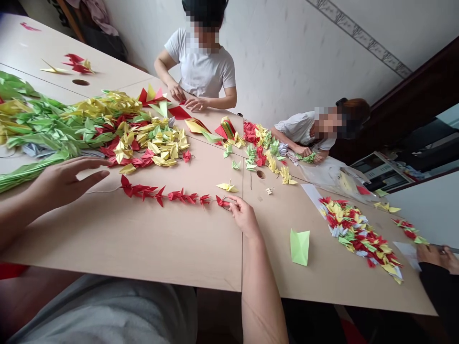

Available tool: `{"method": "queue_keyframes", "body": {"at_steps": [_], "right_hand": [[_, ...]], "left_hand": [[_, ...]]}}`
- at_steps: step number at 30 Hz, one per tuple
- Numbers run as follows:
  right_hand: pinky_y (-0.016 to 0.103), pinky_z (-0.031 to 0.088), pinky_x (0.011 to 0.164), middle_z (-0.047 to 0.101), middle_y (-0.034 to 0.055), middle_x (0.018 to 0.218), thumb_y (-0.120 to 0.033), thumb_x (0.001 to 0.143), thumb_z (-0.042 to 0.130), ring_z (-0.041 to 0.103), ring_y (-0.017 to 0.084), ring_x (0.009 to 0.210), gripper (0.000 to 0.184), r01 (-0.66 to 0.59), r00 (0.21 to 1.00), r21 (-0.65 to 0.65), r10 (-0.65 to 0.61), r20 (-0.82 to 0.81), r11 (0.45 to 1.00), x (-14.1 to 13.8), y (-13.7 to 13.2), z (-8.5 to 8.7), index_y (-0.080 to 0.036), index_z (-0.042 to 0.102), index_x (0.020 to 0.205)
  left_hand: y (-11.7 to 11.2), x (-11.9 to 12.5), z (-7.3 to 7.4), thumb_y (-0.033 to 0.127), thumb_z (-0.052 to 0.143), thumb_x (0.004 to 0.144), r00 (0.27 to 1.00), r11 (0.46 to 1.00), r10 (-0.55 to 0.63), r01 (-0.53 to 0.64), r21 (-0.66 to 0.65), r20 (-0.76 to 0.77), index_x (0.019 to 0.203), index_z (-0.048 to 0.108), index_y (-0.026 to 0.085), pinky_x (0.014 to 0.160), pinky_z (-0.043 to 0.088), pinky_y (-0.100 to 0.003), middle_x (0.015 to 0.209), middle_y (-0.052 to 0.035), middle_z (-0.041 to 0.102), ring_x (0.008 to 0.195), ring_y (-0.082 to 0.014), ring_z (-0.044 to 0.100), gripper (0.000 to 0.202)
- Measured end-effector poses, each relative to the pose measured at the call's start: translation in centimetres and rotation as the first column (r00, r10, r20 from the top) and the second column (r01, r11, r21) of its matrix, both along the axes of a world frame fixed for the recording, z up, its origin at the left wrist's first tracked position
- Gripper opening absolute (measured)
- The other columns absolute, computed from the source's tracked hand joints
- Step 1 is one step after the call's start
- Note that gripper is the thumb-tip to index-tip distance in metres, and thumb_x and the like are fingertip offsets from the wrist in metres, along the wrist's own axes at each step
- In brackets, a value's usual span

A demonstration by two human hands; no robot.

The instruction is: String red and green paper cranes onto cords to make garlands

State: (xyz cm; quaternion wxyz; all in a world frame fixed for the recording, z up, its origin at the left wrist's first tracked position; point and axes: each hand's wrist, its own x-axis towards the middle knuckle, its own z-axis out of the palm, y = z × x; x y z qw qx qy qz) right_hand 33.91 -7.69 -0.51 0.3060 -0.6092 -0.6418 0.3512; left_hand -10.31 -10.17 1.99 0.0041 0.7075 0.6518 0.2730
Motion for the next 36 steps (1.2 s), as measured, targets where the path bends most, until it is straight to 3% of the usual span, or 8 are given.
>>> {"method": "queue_keyframes", "body": {"at_steps": [3,6,10,15,18,21,28,36], "right_hand": [[0.029,0.045,0.058,0.062,0.0019,0.070,-0.044,0.086,0.053,0.052,0.015,0.058,0.039,0.028,1.000,-0.013,-0.028,0.013,1.000,0.5,0.0,0.3,-0.018,0.068,0.110],[0.029,0.045,0.059,0.064,0.0027,0.071,-0.045,0.086,0.053,0.056,0.017,0.063,0.036,0.019,1.000,-0.027,-0.019,0.014,0.999,0.7,-0.2,0.6,-0.019,0.069,0.105],[0.033,0.050,0.072,0.073,0.0077,0.089,-0.047,0.085,0.056,0.066,0.022,0.081,0.035,0.001,0.999,-0.053,0.001,0.036,0.999,1.0,-0.2,0.3,-0.019,0.068,0.102],[0.034,0.051,0.073,0.076,0.0099,0.091,-0.047,0.080,0.062,0.068,0.025,0.083,0.034,-0.032,0.992,-0.034,0.035,0.119,0.999,1.3,-0.1,-0.2,-0.018,0.070,0.095],[0.033,0.051,0.071,0.077,0.0096,0.089,-0.052,0.076,0.064,0.069,0.026,0.081,0.038,0.002,0.990,-0.065,0.008,0.140,0.998,1.4,-0.1,-0.2,-0.018,0.073,0.091],[0.031,0.049,0.064,0.077,0.0078,0.085,-0.056,0.072,0.064,0.067,0.024,0.072,0.042,-0.005,0.979,-0.069,0.019,0.202,0.998,1.8,0.1,-0.5,-0.019,0.076,0.088],[0.027,0.047,0.057,0.074,0.0051,0.074,-0.057,0.068,0.063,0.064,0.021,0.064,0.043,0.016,0.969,-0.081,0.005,0.246,0.997,2.5,0.5,-1.4,-0.020,0.077,0.083],[0.027,0.050,0.061,0.074,0.0063,0.078,-0.057,0.068,0.063,0.066,0.022,0.069,0.045,0.012,0.975,-0.105,0.011,0.222,0.994,2.5,0.5,-1.4,-0.019,0.076,0.088]], "left_hand": [[0.4,-0.3,-0.8,0.064,0.030,0.092,0.998,0.998,-0.054,0.054,0.032,-0.013,0.112,0.067,0.014,0.059,0.047,-0.019,0.108,-0.0019,0.070,0.069,-0.0082,0.063,0.065],[0.5,-0.6,-1.2,0.070,0.030,0.088,0.978,0.978,-0.200,0.202,0.052,-0.053,0.115,0.066,0.013,0.062,0.048,-0.019,0.108,-0.0013,0.070,0.087,-0.0152,0.069,0.072],[0.6,-0.5,-1.5,0.071,0.038,0.084,0.930,0.931,-0.349,0.358,0.067,-0.113,0.124,0.062,0.015,0.079,0.053,-0.023,0.118,-0.0022,0.069,0.102,-0.0206,0.068,0.073],[0.5,0.1,-1.9,0.074,0.047,0.080,0.919,0.916,-0.393,0.387,-0.107,-0.032,0.135,0.054,0.013,0.099,0.050,-0.033,0.133,-0.0073,0.061,0.118,-0.0273,0.061,0.083],[0.2,0.4,-1.4,0.059,0.055,0.086,0.929,0.896,-0.371,0.358,-0.264,0.002,0.142,0.044,0.013,0.107,0.045,-0.039,0.141,-0.0156,0.055,0.126,-0.0287,0.055,0.074],[0.0,0.5,-0.9,0.047,0.063,0.085,0.943,0.882,-0.326,0.329,-0.337,0.067,0.143,0.041,0.015,0.108,0.043,-0.038,0.141,-0.0157,0.055,0.127,-0.0276,0.054,0.070],[-0.3,0.3,-0.9,0.041,0.061,0.089,0.917,0.870,-0.387,0.397,-0.292,0.096,0.138,0.047,0.017,0.101,0.046,-0.034,0.131,-0.0146,0.061,0.121,-0.0248,0.057,0.057],[0.3,0.4,-1.1,0.038,0.054,0.093,0.888,0.857,-0.439,0.460,-0.232,0.138,0.103,0.065,0.017,0.089,0.051,-0.033,0.108,-0.0105,0.068,0.099,-0.0206,0.064,0.026]]}}
